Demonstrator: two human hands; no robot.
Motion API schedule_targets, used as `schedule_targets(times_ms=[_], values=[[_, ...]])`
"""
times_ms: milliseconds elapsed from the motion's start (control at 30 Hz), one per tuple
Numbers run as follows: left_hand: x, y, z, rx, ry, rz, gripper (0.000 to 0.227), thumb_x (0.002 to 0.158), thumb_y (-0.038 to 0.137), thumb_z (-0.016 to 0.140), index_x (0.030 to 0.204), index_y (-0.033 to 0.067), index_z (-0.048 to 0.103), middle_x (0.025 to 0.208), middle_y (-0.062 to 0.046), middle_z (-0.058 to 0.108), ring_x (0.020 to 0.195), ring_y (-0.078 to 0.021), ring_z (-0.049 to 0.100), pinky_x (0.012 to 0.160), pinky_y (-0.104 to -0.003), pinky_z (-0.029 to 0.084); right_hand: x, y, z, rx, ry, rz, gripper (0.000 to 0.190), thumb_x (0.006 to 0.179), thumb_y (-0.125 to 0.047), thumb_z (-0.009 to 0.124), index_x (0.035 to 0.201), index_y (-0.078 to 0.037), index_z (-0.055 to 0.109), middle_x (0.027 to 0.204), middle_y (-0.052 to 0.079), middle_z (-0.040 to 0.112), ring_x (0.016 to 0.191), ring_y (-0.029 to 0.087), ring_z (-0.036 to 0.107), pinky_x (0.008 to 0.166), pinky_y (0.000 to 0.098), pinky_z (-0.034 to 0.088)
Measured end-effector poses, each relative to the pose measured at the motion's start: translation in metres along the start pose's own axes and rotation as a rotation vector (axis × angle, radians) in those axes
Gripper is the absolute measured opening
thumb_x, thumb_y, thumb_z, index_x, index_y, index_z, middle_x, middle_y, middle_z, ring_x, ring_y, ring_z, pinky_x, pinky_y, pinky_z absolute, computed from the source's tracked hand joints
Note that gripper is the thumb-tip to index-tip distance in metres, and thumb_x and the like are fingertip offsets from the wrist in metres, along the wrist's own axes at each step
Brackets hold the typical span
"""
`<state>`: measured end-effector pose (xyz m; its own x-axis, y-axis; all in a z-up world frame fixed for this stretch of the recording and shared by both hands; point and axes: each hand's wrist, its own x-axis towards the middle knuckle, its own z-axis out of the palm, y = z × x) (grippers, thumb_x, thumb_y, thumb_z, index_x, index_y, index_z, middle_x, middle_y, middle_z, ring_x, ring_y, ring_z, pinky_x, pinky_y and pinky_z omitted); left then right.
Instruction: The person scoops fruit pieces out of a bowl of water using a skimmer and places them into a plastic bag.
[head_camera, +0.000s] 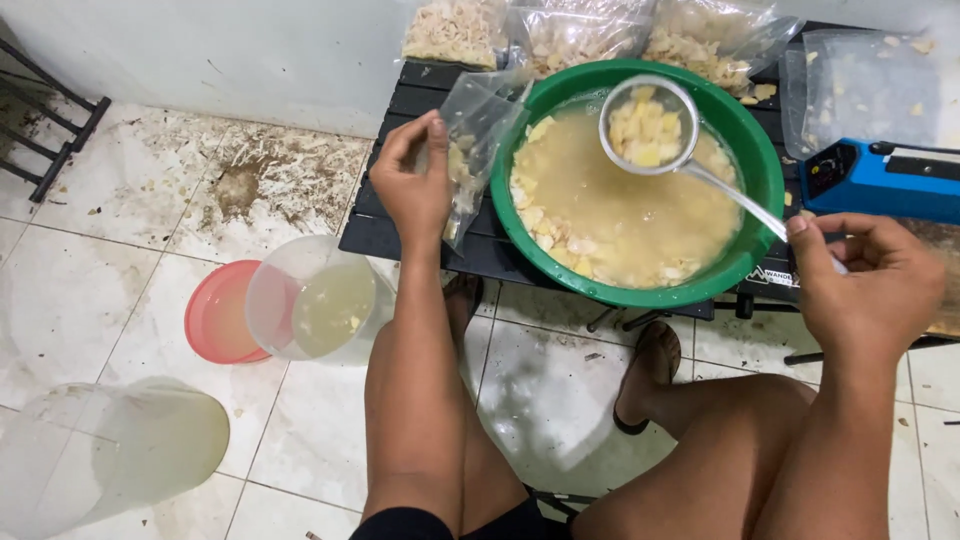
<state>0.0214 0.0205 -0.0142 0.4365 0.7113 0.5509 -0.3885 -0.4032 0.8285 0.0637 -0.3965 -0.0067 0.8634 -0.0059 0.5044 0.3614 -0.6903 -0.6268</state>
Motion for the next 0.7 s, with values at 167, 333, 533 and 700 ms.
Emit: schedule_targets(times_ms=[167,333,533,700], values=[[0.033,0.021,0.0,0.062,-0.167,-0.028,0.037,0.1,0.041,0.064,0.121,0.012,0.074,0.121,-0.009,0.076,0.112,-0.023,0.072,0.092,-0.036,0.064,0.004,-0.003,-0.001,0.135,-0.014,0.054,0.015,0.12,-0.014,0.088,0.119,-0.005,0.076,0.083,0.002,0.057,0.076,0.007,0.053,0.065,0.0247,0.041],[0.094,0.046,0.026,0.294,-0.602,-0.126,0.056,0.088,0.059,0.067,0.112,0.0099,0.081,0.113,-0.01,0.082,0.105,-0.0235,0.079,0.092,-0.037,0.065,0.006,0.003,0.003,-0.033,-0.001,0.02,0.015,0.113,-0.022,0.092,0.116,-0.012,0.082,0.084,0.0,0.062,0.074,0.008,0.055,0.063,0.0266,0.042],[0.122,0.048,0.068,0.923,-0.864,-0.163,0.071,0.09,0.04,0.085,0.052,0.0187,0.03,0.051,0.004,0.03,0.046,-0.0124,0.023,0.048,-0.034,0.024,0.009,0.003,0.005,-0.041,0.001,0.037,0.016,0.112,-0.021,0.093,0.115,-0.011,0.081,0.081,0.001,0.061,0.072,0.009,0.054,0.064,0.0272,0.043],[0.118,0.048,0.061,1.008,-0.792,0.023,0.045,0.082,-0.002,0.064,0.049,0.0142,0.037,0.049,0.0,0.033,0.043,-0.0146,0.031,0.043,-0.037,0.024,0.012,0.0,0.0,0.035,-0.006,0.076,0.016,0.11,-0.021,0.093,0.116,-0.012,0.081,0.081,0.0,0.059,0.073,0.007,0.054,0.063,0.0262,0.043]])
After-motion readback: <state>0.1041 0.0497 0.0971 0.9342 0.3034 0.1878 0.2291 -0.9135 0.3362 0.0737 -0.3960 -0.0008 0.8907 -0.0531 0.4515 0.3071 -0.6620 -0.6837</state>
